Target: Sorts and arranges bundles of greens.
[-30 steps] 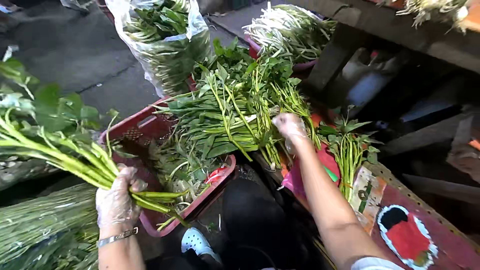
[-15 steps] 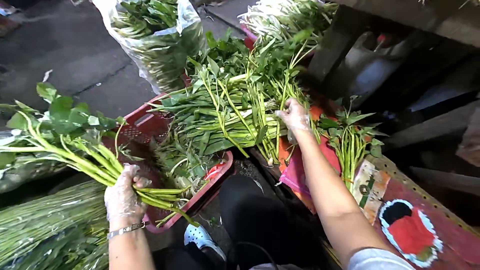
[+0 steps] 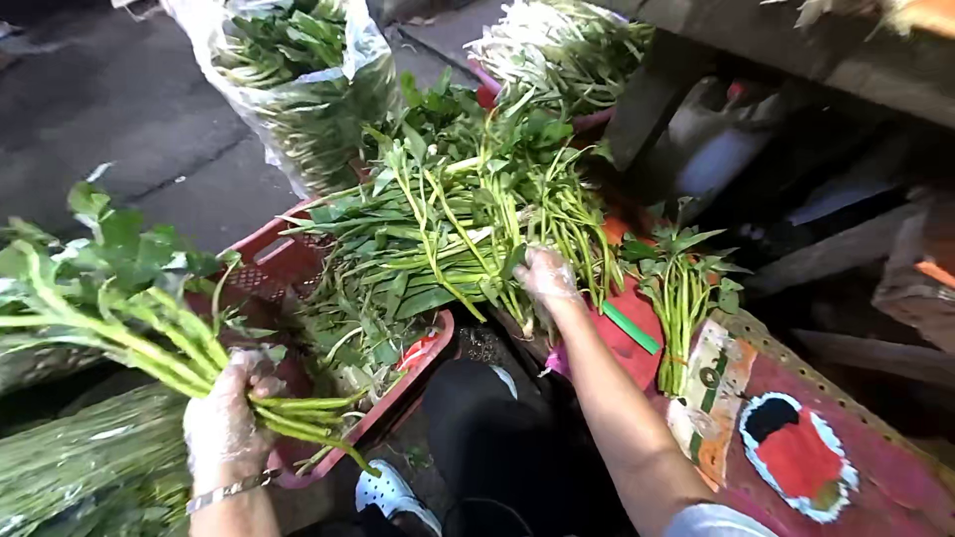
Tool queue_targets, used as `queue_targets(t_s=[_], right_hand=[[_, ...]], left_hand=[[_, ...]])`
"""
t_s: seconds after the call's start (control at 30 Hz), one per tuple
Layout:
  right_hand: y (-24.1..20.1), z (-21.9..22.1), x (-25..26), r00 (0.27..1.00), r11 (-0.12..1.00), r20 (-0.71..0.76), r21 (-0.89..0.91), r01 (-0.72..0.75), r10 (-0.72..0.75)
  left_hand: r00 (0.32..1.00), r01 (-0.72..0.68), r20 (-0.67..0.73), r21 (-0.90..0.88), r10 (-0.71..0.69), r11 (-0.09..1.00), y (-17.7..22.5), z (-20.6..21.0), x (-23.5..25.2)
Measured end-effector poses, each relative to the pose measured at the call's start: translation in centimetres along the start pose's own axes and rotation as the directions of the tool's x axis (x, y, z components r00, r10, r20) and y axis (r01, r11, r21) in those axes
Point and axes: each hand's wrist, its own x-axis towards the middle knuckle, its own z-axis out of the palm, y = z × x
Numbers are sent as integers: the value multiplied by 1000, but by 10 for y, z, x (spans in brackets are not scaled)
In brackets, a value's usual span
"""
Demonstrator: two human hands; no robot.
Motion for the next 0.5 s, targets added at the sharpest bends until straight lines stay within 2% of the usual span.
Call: queue_targets(t_s=[0.03,0.1,0.17,0.23,0.3,0.4,0.5], right_hand=[[2,-4,-2,1000,1000,15,-8,-3,4],[14,-3,-7,994,994,2,28,110,-110],[30,-8,-20,971,975,-170,119,187,-165],[54,-23,-27,925,976,-376,177,124,-49],[79,-41,-19,883,971,-463,236,39,77],[95,-60,3,890,974,-430,217,-60,151],[87,-61,17,931,983,-315,75,-169,184]], left_hand=[[1000,-2,-2,2,2,1000,0,-1,0],[1000,4,-11,18,-4,1000,2,-5,1],[1000,10,-28,15,-10,1000,6,-8,3],[999,13,-47,7,-13,1000,7,-11,4],[998,-5,-62,-8,4,1000,5,-13,3],[995,-7,-94,0,7,1000,4,-3,2],[997,0,-82,23,2,1000,-1,2,4]])
